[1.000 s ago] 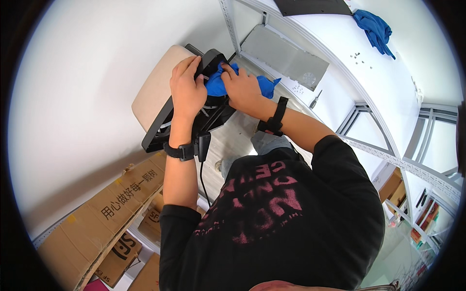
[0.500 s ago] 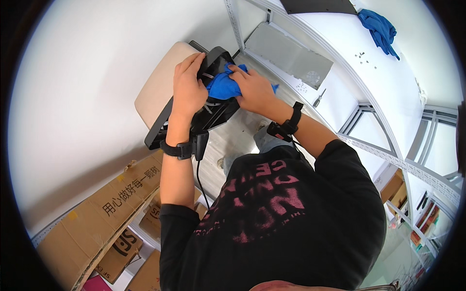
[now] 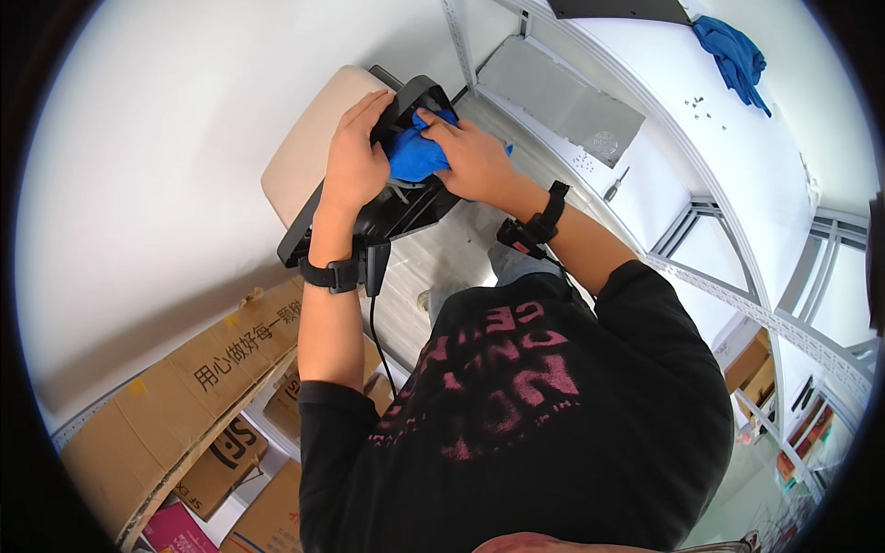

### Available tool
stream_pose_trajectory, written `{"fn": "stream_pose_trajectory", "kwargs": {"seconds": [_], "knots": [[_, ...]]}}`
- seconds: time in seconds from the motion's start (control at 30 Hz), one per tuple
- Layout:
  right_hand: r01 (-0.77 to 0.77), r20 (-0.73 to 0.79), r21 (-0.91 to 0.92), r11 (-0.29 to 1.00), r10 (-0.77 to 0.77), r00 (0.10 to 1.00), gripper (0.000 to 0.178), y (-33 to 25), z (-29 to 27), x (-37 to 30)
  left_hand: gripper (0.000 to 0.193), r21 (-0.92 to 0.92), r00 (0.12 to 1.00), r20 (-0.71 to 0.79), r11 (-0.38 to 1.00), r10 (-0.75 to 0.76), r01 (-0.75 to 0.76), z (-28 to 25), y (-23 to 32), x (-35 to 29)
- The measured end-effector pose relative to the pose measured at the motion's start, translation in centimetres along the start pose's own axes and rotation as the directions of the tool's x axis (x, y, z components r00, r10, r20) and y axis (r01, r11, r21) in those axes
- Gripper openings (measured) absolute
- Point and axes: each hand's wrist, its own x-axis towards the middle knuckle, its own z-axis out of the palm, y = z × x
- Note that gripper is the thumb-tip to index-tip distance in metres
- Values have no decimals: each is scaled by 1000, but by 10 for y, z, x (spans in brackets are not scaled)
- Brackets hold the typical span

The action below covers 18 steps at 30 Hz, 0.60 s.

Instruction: The person uses a screwdriver to remove screws from the back panel of a white electronic device, detaches the panel, and then wipes the interior with a blue cloth. The task occurs in a storage area with stacked cardboard boxes and metal shelving.

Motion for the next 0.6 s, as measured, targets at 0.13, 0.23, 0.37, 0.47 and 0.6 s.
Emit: {"fn": "stream_pose_trajectory", "kwargs": {"seconds": [0.13, 0.23, 0.37, 0.47, 0.6], "knots": [[47, -25, 8, 999, -47, 999, 52, 9, 7, -14, 58, -3, 1000, 16, 1000, -27, 27, -13, -9, -13], [6, -19, 57, 998, -5, 1000, 54, 7, 4, -26, 59, 25, 987, 8, 986, -163, 163, -36, -15, -40], [104, -25, 97, 990, -102, 994, 56, 1, 6, -38, 60, -28, 949, -24, 949, -314, 313, -57, -24, -84], [164, -2, 154, 974, -166, 986, 57, -5, 19, -41, 62, 104, 953, -96, 949, -287, 296, -60, -23, -108], [248, 47, 138, 959, -256, 965, 56, -21, 36, -33, 64, 185, 960, -137, 945, -246, 269, -60, -21, -120]]}}
